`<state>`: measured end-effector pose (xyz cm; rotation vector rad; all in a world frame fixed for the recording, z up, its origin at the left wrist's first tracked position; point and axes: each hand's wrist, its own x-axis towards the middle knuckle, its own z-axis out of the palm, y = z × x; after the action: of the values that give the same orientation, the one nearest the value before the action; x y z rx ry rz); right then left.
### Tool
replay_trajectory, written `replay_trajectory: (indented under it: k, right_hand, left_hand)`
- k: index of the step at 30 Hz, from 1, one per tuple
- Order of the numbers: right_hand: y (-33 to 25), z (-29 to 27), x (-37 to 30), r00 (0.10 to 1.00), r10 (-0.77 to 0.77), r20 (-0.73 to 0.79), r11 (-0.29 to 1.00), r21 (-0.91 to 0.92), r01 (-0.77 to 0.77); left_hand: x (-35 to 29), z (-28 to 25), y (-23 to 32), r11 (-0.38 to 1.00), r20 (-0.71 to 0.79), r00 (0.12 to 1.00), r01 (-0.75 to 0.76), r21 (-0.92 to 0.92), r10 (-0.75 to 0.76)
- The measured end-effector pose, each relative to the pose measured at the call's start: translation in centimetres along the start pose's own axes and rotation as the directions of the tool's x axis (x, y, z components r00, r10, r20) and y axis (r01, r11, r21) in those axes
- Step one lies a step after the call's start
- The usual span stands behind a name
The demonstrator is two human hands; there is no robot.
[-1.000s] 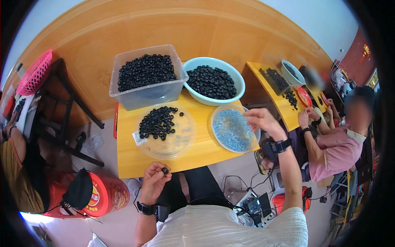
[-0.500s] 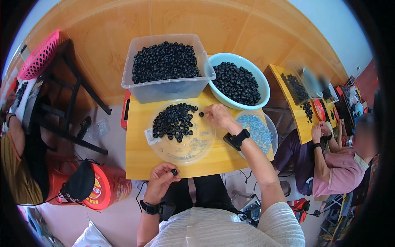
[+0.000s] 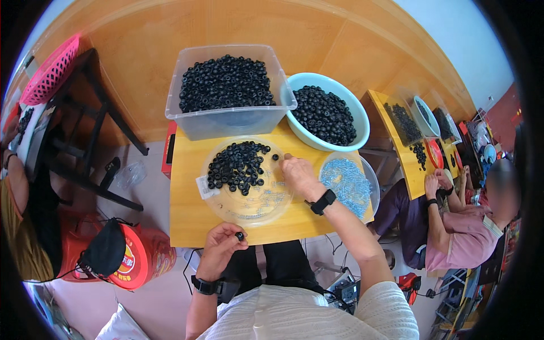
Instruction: Sorting and assembling small black rubber or plastic components at a workshop table.
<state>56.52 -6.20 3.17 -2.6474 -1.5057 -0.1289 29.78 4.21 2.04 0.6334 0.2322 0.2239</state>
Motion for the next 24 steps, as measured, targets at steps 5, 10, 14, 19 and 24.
replay_trajectory:
  k: [5,10,14,19,24]
  right_hand:
    - [-0.5,-1.5,-1.1,0.997,0.052,-0.064,0.972,0.232,-0.035]
    - [3.7,-6.3,-3.8,0.949,0.273,-0.159,0.937,0.268,-0.224]
    - [6.5,-8.9,-7.0,0.925,0.373,-0.073,0.914,0.202,-0.352]
    - [8.7,-7.4,-11.2,0.834,0.543,0.095,0.827,0.114,-0.551]
    - [6.4,-5.7,-9.9,0.941,0.321,0.109,0.913,0.228,-0.338]
  left_hand:
    - [-0.4,-0.2,-0.1,1.0,0.011,1.0,-0.013,-0.008,0.013]
    - [-0.8,-0.5,0.0,1.0,0.002,1.0,-0.022,-0.008,0.022]
    - [-0.8,-0.1,-0.2,1.0,-0.001,1.0,-0.005,-0.025,0.005]
    - [-0.1,1.6,-0.5,0.998,0.019,0.998,0.056,0.028,-0.057]
    - [-0.9,1.8,-0.4,0.999,-0.005,1.0,-0.006,0.051,0.007]
